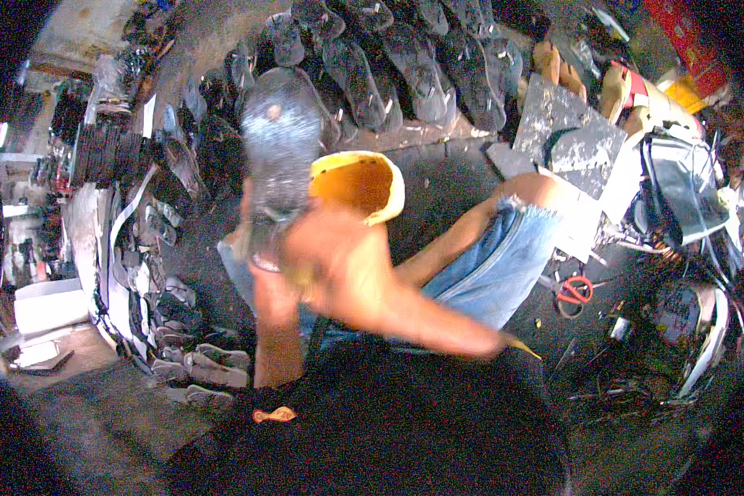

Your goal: The person sits on the floor and repeatedly picks up black slippers, applies a brown substance to the soles using a brush, and places them back in a pile. The task involves handling multiple slippers one at a time.

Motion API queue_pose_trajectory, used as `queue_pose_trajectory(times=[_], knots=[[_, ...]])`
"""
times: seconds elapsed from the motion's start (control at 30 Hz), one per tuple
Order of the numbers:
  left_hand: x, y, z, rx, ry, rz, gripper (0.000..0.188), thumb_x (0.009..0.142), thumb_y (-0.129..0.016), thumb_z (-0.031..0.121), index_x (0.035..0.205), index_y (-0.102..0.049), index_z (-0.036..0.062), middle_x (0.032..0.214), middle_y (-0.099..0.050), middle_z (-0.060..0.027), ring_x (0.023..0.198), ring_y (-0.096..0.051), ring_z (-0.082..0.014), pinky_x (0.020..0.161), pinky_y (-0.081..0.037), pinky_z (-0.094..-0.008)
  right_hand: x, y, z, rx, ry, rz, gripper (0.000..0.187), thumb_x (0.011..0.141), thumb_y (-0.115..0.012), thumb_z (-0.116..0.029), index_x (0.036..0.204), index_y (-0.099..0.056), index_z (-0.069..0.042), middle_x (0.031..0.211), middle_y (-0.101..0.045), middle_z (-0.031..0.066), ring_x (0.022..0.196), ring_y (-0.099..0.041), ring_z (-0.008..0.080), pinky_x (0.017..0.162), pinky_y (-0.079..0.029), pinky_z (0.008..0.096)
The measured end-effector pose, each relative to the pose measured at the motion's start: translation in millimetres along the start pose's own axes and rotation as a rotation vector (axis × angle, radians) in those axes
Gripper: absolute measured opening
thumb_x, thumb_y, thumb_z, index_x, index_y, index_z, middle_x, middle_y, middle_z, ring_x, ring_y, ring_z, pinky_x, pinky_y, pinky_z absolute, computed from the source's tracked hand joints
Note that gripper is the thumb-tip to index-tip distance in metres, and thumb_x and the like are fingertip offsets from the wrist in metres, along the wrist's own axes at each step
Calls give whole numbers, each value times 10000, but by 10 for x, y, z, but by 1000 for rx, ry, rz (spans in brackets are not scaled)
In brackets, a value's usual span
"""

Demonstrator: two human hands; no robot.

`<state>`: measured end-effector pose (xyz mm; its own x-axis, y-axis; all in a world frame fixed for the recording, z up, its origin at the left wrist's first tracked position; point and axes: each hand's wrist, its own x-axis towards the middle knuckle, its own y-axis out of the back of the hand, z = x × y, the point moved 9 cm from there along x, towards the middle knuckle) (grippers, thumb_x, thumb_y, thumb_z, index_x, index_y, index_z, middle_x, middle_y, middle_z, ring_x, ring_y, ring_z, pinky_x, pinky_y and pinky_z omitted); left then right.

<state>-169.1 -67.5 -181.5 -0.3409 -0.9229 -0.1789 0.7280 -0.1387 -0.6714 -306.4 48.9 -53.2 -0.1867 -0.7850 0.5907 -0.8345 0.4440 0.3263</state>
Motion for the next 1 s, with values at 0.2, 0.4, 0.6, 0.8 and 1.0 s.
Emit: queue_pose_trajectory(times=[0.2, 0.4, 0.6, 0.8, 1.0], knots=[[834, -581, 1480, 309, -385, 100, 313, 1041, -587, 234, 1320, -602, 93, 1219, -682, -82, 1072, -685, -204, 873, -593, -453, 41, 1177, 1094, 134, -540, 496, 131, 912, -805, -142, 973, -775, -30, 887, -772, 50, 778, -689, 128, 718, -546, 292], [2095, -249, -308, 302, 259, -54, 395, 1013, -566, 68, 1383, -478, 173, 1200, -683, -132, 1051, -688, -305, 891, -575, -549, -245, 1739, 2033, -245, -709, 580, 360, 910, -812, -296, 1038, -763, 37, 917, -779, 87, 817, -689, 153, 778, -540, 327], [2620, 673, -946, 231, 275, 177, 431, 1043, -560, 83, 1462, -467, 122, 1273, -659, -144, 1132, -662, -322, 961, -555, -529, -94, 1306, 2092, -113, -769, 466, 330, 929, -792, -264, 1052, -759, 41, 954, -773, 89, 869, -676, 157, 835, -522, 317], [885, 344, 331, 625, -100, -17, 353, 1014, -674, 149, 1340, -648, 16, 1237, -720, -134, 1073, -719, -222, 968, -588, -396, -682, 1552, 2498, -272, -882, 579, 464, 1059, -618, -365, 1283, -694, 34, 1255, -718, 189, 1141, -648, 265, 1040, -477, 405], [-563, 4101, 2740, 1724, -326, 1149, 292, 886, -743, 255, 1112, -767, 71, 1064, -764, -137, 977, -731, -285, 904, -567, -431, -250, 1230, 1688, -490, -639, 548, 408, 953, -796, -294, 1156, -748, 57, 1104, -774, 155, 962, -718, 221, 897, -575, 366]])
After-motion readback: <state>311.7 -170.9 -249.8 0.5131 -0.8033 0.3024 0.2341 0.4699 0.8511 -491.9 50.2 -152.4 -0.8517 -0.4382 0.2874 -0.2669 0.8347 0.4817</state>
